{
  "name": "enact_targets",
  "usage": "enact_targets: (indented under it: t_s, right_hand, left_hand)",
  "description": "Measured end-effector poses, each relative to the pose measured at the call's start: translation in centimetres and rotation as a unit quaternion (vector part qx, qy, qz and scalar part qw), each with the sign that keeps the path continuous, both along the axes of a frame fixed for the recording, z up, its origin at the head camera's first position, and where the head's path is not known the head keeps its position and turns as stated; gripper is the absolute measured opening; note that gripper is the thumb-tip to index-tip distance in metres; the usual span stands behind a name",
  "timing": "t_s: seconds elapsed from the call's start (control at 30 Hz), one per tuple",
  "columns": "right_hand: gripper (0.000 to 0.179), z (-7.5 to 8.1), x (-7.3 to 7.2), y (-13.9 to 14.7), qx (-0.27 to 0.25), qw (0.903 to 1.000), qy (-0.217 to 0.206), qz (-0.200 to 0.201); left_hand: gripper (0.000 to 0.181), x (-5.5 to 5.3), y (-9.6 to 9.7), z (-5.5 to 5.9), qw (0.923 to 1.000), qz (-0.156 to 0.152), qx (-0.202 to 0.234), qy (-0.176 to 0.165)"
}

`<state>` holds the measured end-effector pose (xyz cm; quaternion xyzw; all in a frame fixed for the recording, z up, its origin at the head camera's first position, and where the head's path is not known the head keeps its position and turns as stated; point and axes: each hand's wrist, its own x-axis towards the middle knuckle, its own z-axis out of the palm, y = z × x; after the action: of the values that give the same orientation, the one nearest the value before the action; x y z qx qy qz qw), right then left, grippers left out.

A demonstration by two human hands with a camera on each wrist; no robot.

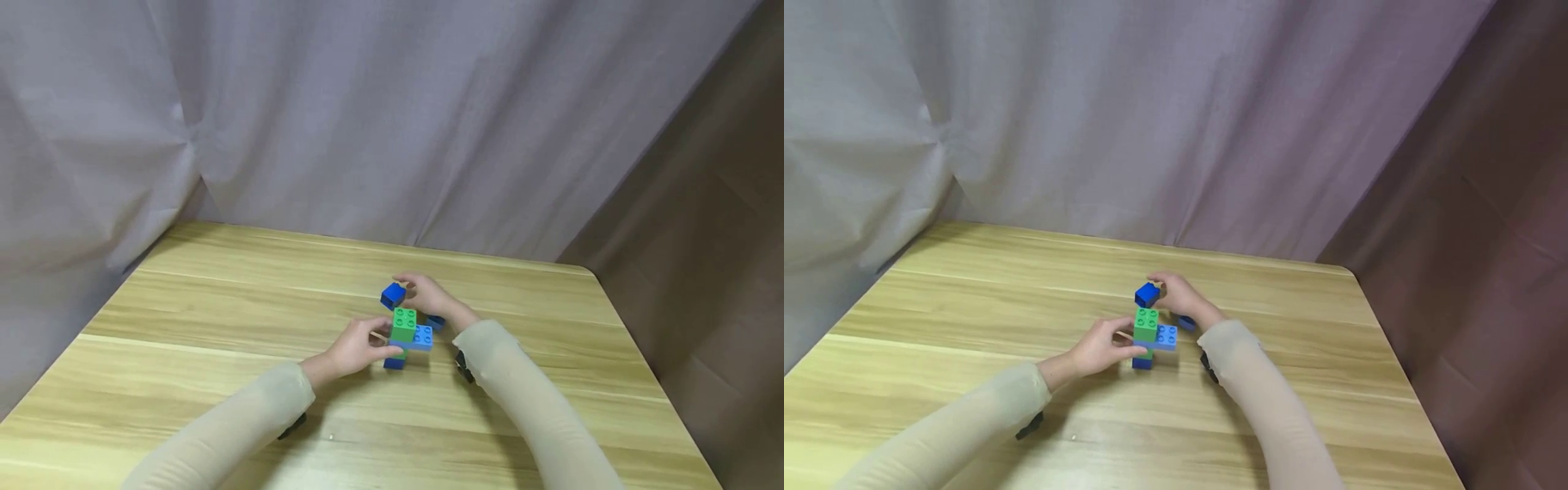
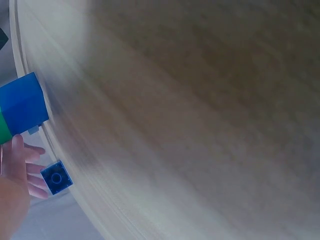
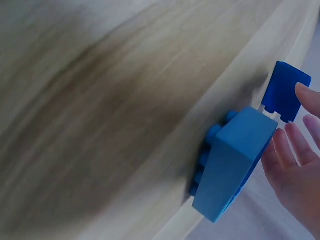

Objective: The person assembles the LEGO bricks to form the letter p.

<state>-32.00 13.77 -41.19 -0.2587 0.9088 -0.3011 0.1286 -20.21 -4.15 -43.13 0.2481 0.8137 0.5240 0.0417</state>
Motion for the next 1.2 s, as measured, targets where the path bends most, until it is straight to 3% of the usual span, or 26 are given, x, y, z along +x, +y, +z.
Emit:
enact_targets:
  t_s: [0.17, 0.3, 0.43, 0.87, 1.2]
  right_hand:
    - [0.056, -0.2, 0.0, -0.5, 0.031, 0.9980, 0.042, 0.036]
    - [0.044, -0.5, 0.0, -0.6, 0.068, 0.9948, 0.070, 0.030]
    - [0.034, -0.7, 0.1, -0.7, 0.086, 0.9936, 0.072, 0.016]
    - [0.033, 0.1, 0.0, 0.1, 0.025, 0.9984, 0.005, -0.050]
    - [0.041, 0.8, 0.6, 0.7, -0.031, 0.9961, -0.011, -0.082]
  left_hand:
    - [0.037, 0.1, 0.0, 0.1, 1.0000, 0.000, 0.000, 0.003]
    - [0.037, 0.1, 0.0, 0.2, 1.0000, -0.004, -0.003, 0.003]
    - [0.037, 0.1, 0.0, 0.2, 1.0000, -0.005, -0.005, 0.004]
    - [0.037, 0.0, 0.3, 0.3, 0.9998, 0.001, -0.015, -0.008]
    - [0.038, 0.0, 0.4, 0.2, 0.9999, -0.001, -0.009, -0.009]
